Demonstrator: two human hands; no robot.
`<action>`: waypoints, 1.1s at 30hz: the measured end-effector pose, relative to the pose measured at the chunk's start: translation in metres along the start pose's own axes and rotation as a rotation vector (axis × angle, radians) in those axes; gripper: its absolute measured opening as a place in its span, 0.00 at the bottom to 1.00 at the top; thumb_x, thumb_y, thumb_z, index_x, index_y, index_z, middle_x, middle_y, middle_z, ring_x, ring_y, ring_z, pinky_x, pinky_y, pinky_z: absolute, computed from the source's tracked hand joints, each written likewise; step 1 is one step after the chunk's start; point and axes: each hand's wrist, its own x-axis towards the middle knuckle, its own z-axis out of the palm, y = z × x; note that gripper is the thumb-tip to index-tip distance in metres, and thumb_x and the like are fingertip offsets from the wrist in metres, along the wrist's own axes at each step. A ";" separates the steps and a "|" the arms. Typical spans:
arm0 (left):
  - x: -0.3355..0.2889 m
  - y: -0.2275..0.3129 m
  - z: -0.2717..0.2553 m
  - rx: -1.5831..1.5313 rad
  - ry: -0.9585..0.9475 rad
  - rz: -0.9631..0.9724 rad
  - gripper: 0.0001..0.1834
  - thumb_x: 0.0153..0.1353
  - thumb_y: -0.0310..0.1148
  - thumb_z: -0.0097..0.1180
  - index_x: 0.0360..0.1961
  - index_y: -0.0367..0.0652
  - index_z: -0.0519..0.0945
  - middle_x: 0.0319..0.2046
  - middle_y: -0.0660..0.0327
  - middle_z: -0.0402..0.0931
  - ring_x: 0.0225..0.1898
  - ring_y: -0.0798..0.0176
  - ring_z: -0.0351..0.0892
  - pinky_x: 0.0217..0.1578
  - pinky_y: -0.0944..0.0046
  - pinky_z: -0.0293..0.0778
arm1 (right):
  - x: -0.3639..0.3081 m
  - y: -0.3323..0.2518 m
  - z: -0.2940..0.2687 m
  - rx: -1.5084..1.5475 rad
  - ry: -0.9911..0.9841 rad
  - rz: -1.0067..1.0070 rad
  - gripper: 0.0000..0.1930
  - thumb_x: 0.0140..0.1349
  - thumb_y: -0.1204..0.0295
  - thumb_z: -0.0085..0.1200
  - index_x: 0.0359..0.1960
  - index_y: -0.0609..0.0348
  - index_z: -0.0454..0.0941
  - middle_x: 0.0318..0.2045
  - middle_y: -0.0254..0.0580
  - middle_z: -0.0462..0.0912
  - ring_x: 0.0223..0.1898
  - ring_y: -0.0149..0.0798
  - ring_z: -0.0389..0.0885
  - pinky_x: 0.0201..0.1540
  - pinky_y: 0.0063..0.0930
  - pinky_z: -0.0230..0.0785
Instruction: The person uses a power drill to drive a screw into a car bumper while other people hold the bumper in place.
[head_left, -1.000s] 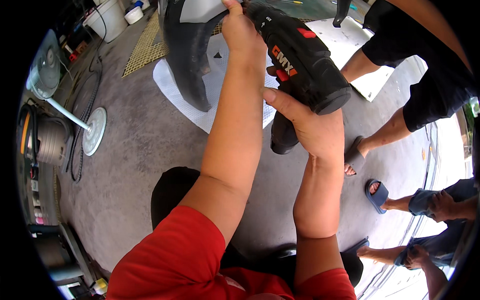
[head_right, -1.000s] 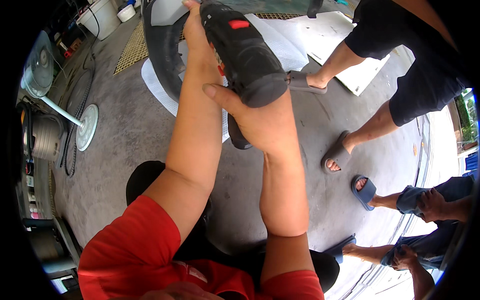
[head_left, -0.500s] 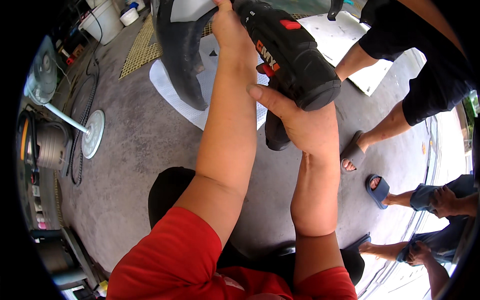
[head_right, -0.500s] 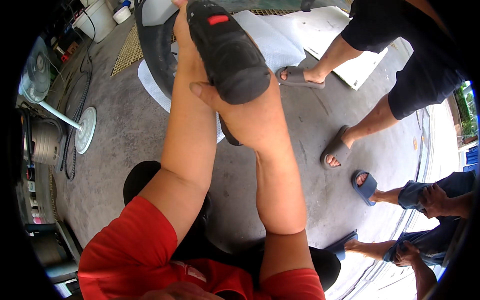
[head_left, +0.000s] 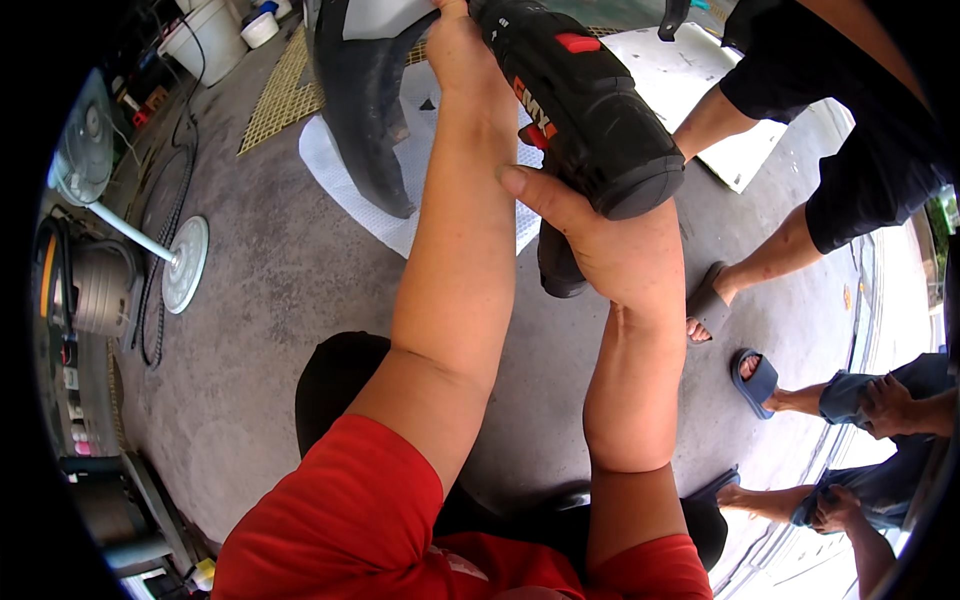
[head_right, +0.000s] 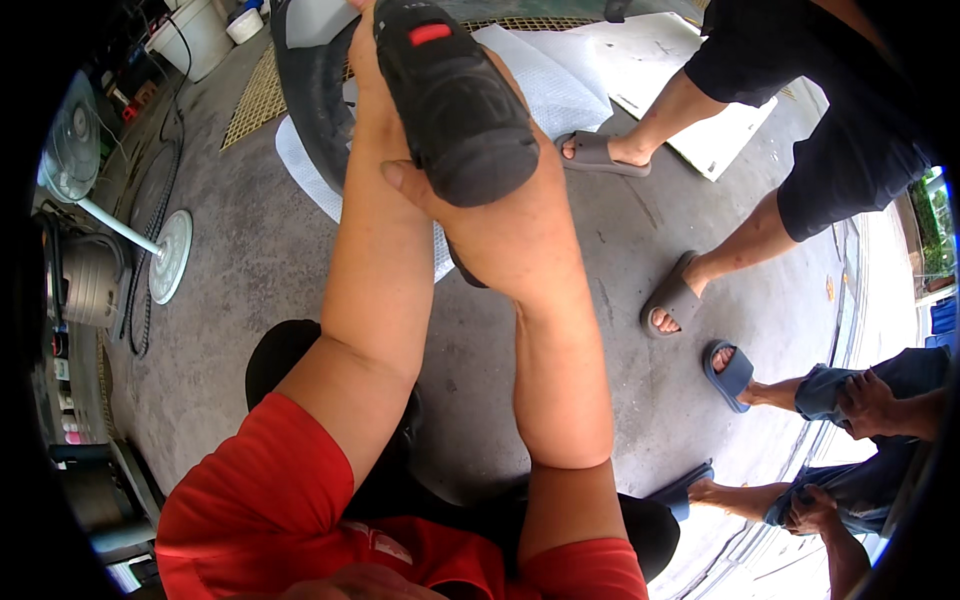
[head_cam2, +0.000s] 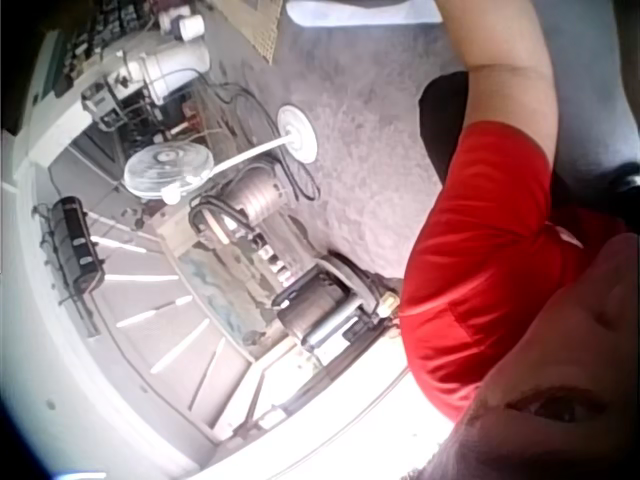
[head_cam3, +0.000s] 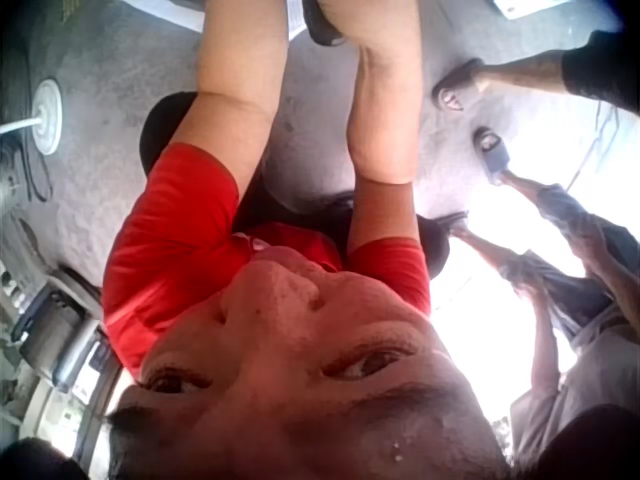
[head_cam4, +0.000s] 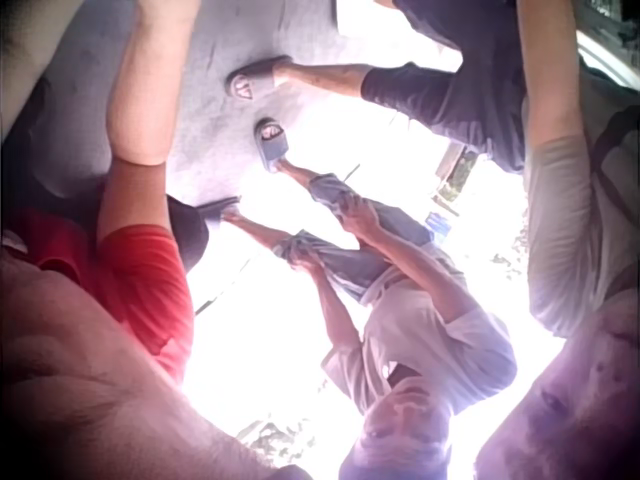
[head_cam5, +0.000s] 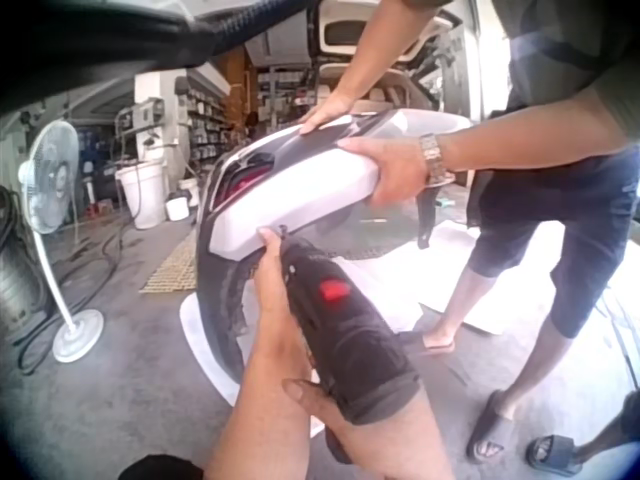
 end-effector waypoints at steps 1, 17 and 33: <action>-0.001 0.000 0.000 0.000 0.001 0.001 0.33 0.72 0.65 0.39 0.31 0.46 0.76 0.22 0.62 0.75 0.23 0.61 0.77 0.28 0.60 0.78 | 0.000 0.000 0.000 0.005 -0.002 0.000 0.25 0.51 0.77 0.73 0.53 0.63 0.79 0.28 0.29 0.78 0.29 0.25 0.71 0.32 0.22 0.67; -0.018 0.003 0.005 -0.039 -0.057 -0.042 0.37 0.70 0.69 0.37 0.39 0.42 0.77 0.27 0.57 0.78 0.27 0.56 0.80 0.32 0.58 0.80 | 0.000 -0.002 -0.001 0.036 -0.023 0.023 0.27 0.50 0.79 0.72 0.54 0.65 0.79 0.31 0.31 0.80 0.31 0.25 0.73 0.34 0.21 0.68; -0.018 0.002 0.006 -0.032 -0.051 -0.035 0.37 0.69 0.70 0.39 0.39 0.42 0.77 0.29 0.58 0.79 0.30 0.57 0.81 0.35 0.57 0.81 | 0.001 -0.003 -0.002 0.039 -0.032 0.044 0.27 0.51 0.78 0.73 0.54 0.64 0.79 0.36 0.33 0.82 0.34 0.26 0.75 0.37 0.22 0.71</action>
